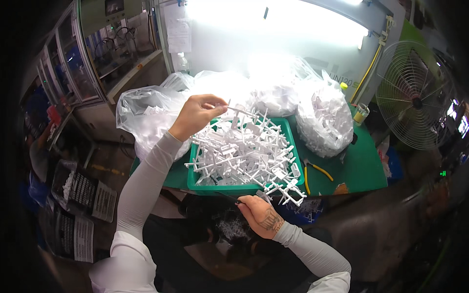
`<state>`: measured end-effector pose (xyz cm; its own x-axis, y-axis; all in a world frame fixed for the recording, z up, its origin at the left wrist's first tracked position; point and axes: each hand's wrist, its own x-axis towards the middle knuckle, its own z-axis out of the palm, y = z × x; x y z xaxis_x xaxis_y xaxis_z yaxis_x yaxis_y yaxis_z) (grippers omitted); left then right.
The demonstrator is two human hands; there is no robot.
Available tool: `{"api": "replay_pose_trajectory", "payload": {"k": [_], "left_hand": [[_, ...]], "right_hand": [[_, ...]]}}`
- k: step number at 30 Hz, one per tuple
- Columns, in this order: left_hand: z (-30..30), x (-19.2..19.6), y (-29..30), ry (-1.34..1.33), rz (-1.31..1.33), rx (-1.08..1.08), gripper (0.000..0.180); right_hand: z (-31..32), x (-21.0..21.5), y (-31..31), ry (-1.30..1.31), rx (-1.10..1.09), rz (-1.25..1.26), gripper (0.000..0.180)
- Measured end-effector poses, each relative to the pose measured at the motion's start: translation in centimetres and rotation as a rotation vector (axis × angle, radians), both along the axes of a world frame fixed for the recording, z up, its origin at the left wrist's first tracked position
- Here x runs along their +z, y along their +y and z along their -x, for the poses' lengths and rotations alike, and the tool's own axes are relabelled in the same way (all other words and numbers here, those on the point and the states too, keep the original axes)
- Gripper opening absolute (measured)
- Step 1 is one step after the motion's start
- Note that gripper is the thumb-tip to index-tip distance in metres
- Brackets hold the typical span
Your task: The person trims excess plastic material from white plastic lighting fixture components using cutting pliers.
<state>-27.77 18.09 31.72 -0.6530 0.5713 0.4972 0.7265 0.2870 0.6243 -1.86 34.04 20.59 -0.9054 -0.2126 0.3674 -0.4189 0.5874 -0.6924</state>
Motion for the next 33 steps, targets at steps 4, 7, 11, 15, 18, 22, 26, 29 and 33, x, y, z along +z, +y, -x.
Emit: {"api": "replay_pose_trajectory", "payload": {"k": [4, 7, 11, 15, 18, 22, 26, 29, 33], "left_hand": [[-0.5, -0.8, 0.4, -0.373, -0.420, -0.071, 0.016], [-1.9, -0.5, -0.1, -0.224, -0.445, -0.016, 0.016], [-6.0, -2.2, -3.9, -0.298, -0.609, -0.058, 0.018], [-11.6, -5.3, -8.2, -0.382, -0.676, 0.005, 0.018], [-14.3, -5.3, -10.8, -0.420, -0.571, -0.158, 0.019], [-13.1, -6.5, -10.9, -0.517, -0.251, -0.499, 0.019], [-11.4, -9.1, -10.5, -0.933, 0.123, -0.581, 0.017], [-11.2, -10.3, -10.9, -0.902, 0.338, -0.510, 0.016], [-10.9, -11.6, -10.9, -0.961, 0.327, -0.562, 0.011]], "right_hand": [[-0.2, 0.2, 0.3, -0.008, -0.031, 0.002, 0.017], [-0.2, -0.1, 0.3, 0.035, -0.035, -0.012, 0.016], [-0.3, -0.1, -0.2, 0.012, -0.026, 0.036, 0.019], [-1.6, -0.9, 0.5, -0.089, -0.048, 0.283, 0.019], [-1.6, -0.8, 2.0, 0.143, 0.026, 0.290, 0.018], [-1.8, 0.0, 2.4, 0.056, -0.073, 0.301, 0.010], [0.2, 0.3, 2.3, -0.091, 0.011, 0.085, 0.031], [0.3, -0.2, 1.3, -0.074, -0.017, -0.104, 0.035], [-0.3, -0.6, 0.2, -0.039, -0.014, -0.114, 0.033]]}}
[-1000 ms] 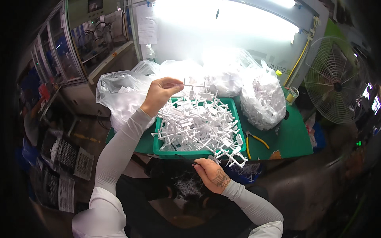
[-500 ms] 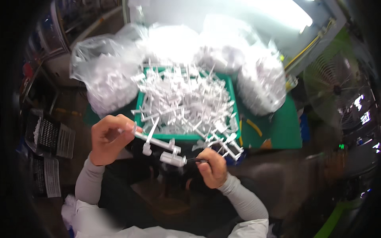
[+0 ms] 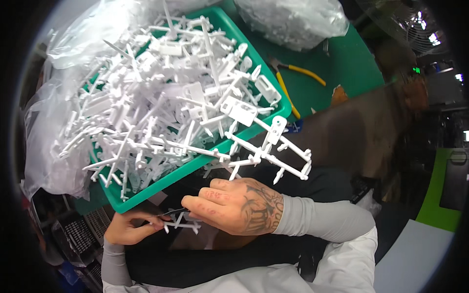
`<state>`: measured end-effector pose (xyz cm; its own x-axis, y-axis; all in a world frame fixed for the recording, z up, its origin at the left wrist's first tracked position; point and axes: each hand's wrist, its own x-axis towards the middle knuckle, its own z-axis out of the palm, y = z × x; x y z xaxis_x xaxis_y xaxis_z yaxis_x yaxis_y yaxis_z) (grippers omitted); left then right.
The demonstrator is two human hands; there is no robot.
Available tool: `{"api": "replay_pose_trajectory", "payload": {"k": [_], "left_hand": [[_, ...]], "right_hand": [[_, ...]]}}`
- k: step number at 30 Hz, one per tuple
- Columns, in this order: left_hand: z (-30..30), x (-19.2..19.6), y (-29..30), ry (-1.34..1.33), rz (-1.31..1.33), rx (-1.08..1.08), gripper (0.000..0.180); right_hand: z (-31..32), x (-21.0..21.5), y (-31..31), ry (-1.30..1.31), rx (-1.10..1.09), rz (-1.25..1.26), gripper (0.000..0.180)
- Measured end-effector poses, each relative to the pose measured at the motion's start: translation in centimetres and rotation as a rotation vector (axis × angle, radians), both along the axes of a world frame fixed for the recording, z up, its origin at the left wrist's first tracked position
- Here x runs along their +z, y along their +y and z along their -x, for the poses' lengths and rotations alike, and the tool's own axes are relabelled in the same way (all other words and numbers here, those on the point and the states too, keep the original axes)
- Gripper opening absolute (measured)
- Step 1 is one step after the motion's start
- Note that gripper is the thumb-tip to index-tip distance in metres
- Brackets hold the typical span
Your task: The person trims excess plastic material from white plastic lighting fixture components using cutting pliers.
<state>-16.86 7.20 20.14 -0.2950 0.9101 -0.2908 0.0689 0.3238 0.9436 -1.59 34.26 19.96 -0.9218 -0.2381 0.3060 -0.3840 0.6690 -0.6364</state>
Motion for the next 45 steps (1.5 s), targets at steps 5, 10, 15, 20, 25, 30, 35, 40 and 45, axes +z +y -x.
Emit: {"api": "replay_pose_trajectory", "payload": {"k": [5, 10, 15, 20, 25, 30, 35, 40, 45], "left_hand": [[-1.4, -0.9, 0.1, 0.045, 0.050, -0.096, 0.012], [-2.4, 0.7, -1.1, 0.235, -0.041, -0.039, 0.015], [-5.5, 2.4, -0.3, 0.264, -0.180, -0.029, 0.015], [-7.8, 1.1, 0.0, -0.287, -0.383, 0.031, 0.013], [-8.4, 0.7, 0.6, -0.394, -0.488, 0.073, 0.010], [-8.7, -0.7, 1.0, -0.419, -0.447, 0.131, 0.010], [-10.1, -1.3, 3.1, -0.516, -0.439, 0.261, 0.012], [-9.4, -2.1, 3.9, -0.513, -0.584, 0.249, 0.018], [-10.7, -1.6, 5.4, -0.202, -0.421, 0.516, 0.062]], "right_hand": [[-0.3, -0.1, -0.3, 0.045, 0.039, 0.054, 0.030], [-2.1, 0.4, -1.8, 0.003, 0.129, 0.096, 0.022], [-4.7, -1.0, -3.7, -0.213, -0.052, 0.283, 0.037], [-7.1, -3.4, -3.8, -0.659, 0.128, 0.836, 0.048], [-9.9, -2.8, -3.7, -0.739, 0.206, 1.056, 0.059], [-10.1, -3.1, -4.7, -0.617, 0.053, 1.207, 0.046], [-9.6, -2.6, -4.6, -0.436, -0.066, 1.105, 0.019], [-6.7, -1.3, -3.4, -0.527, 0.016, 1.059, 0.045], [-5.8, -4.5, -2.9, -0.478, -0.194, 1.107, 0.035]]}}
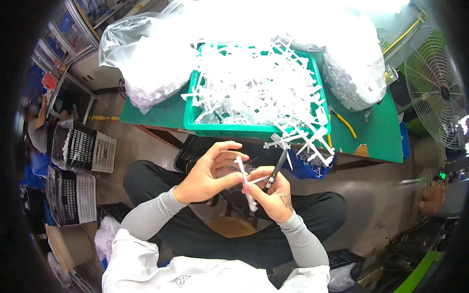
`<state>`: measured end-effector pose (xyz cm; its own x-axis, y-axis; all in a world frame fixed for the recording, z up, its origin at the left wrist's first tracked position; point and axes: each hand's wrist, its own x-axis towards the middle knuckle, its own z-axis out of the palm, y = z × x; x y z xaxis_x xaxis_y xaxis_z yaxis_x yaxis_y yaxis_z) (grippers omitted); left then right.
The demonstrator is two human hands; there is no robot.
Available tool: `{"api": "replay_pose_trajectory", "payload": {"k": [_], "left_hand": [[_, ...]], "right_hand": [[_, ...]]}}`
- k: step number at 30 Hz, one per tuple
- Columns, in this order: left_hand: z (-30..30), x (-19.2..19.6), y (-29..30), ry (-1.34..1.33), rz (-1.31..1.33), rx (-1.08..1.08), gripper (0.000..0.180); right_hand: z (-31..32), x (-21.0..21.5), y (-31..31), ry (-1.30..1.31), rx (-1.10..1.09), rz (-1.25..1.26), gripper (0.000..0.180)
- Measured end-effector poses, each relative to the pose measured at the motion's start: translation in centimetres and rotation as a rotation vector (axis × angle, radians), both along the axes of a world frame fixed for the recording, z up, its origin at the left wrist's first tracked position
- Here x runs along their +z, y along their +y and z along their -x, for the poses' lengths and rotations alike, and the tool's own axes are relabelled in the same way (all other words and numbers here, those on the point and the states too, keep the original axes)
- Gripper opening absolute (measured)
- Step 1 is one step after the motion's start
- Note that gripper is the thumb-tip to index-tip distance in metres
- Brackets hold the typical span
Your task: The person trims excess plastic material from white plastic lighting fixture components using cutting pliers.
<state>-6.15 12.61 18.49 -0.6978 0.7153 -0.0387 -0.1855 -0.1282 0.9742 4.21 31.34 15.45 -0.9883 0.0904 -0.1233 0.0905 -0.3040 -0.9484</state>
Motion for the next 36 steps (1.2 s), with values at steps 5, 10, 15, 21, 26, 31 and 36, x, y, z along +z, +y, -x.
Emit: {"api": "replay_pose_trajectory", "payload": {"k": [5, 10, 15, 21, 26, 31, 36], "left_hand": [[-2.3, 0.0, -0.6, -0.010, 0.133, -0.203, 0.073], [-3.3, -1.3, -1.6, -0.104, 0.099, -0.228, 0.047], [-3.0, -0.6, -0.8, -0.071, -0.071, -0.194, 0.017], [-2.4, -0.3, -1.6, 0.342, 0.104, -0.218, 0.018], [-2.8, -2.6, -1.1, -0.080, 0.173, -0.241, 0.021], [-2.6, -3.7, -1.7, -0.086, 0.209, -0.231, 0.025], [-2.5, -3.6, -3.0, -0.415, 0.199, -0.177, 0.021]], "right_hand": [[-0.7, 0.7, -1.3, 0.092, 0.042, -0.035, 0.028], [-1.8, 1.7, -0.1, 0.255, 0.125, -0.526, 0.032], [-3.0, 2.4, 2.0, 0.413, -0.232, -0.737, 0.030], [-0.2, 7.8, 13.6, 0.127, -0.808, -0.439, 0.045], [1.7, 1.9, 32.1, 0.098, -0.751, -0.299, 0.063], [6.0, -2.1, 34.0, -0.240, -0.790, -1.143, 0.077], [6.7, -0.5, 24.7, 0.110, -0.628, -1.701, 0.086]]}}
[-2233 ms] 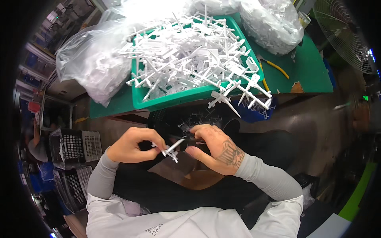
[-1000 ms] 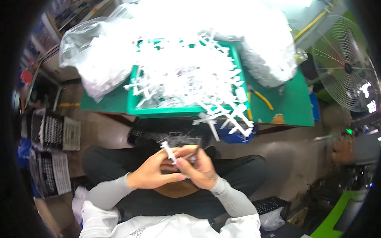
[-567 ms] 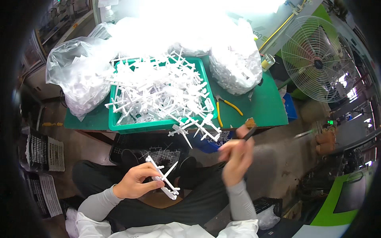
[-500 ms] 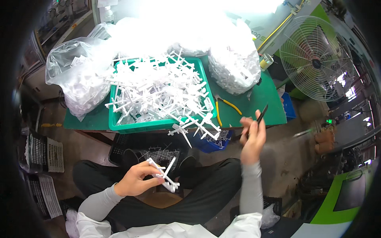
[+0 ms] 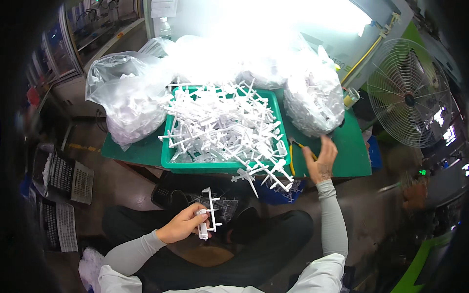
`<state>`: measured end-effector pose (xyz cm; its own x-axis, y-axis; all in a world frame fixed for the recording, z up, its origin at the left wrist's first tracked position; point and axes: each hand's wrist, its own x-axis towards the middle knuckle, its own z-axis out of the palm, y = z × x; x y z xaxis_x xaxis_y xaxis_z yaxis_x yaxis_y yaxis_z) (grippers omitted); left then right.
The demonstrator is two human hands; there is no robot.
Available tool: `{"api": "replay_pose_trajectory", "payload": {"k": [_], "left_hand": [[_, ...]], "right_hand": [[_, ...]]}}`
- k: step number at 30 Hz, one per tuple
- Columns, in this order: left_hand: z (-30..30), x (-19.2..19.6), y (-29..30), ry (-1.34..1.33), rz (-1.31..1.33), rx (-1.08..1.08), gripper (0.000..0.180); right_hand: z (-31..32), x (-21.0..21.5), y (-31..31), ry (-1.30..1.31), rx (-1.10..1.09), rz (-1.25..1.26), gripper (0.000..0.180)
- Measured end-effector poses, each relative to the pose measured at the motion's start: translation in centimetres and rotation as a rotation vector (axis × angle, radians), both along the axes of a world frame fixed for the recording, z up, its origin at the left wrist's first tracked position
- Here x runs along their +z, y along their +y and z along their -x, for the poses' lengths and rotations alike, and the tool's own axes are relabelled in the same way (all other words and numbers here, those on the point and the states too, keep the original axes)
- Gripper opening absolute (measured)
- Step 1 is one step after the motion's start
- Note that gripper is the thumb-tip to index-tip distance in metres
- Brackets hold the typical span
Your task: The person trims excess plastic material from white plastic lighting fixture components using cutting pliers.
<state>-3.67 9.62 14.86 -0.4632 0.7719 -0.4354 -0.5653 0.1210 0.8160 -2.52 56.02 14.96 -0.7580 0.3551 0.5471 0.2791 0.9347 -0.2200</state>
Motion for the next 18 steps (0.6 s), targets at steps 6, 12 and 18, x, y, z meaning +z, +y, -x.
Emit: {"api": "replay_pose_trajectory", "payload": {"k": [6, 12, 18], "left_hand": [[-0.1, -0.5, 1.3, -0.005, 0.084, 0.120, 0.032], [0.5, -1.4, 2.1, -0.054, 0.080, 0.099, 0.035], [0.4, -0.2, -0.1, -0.104, -0.155, 0.134, 0.039]], "right_hand": [[0.5, 2.1, 0.5, -0.562, 0.129, 0.079, 0.081], [-1.5, 1.4, 2.2, -0.533, 0.012, -0.143, 0.036], [-11.1, 8.5, -11.5, 0.092, 0.385, 1.796, 0.018]]}}
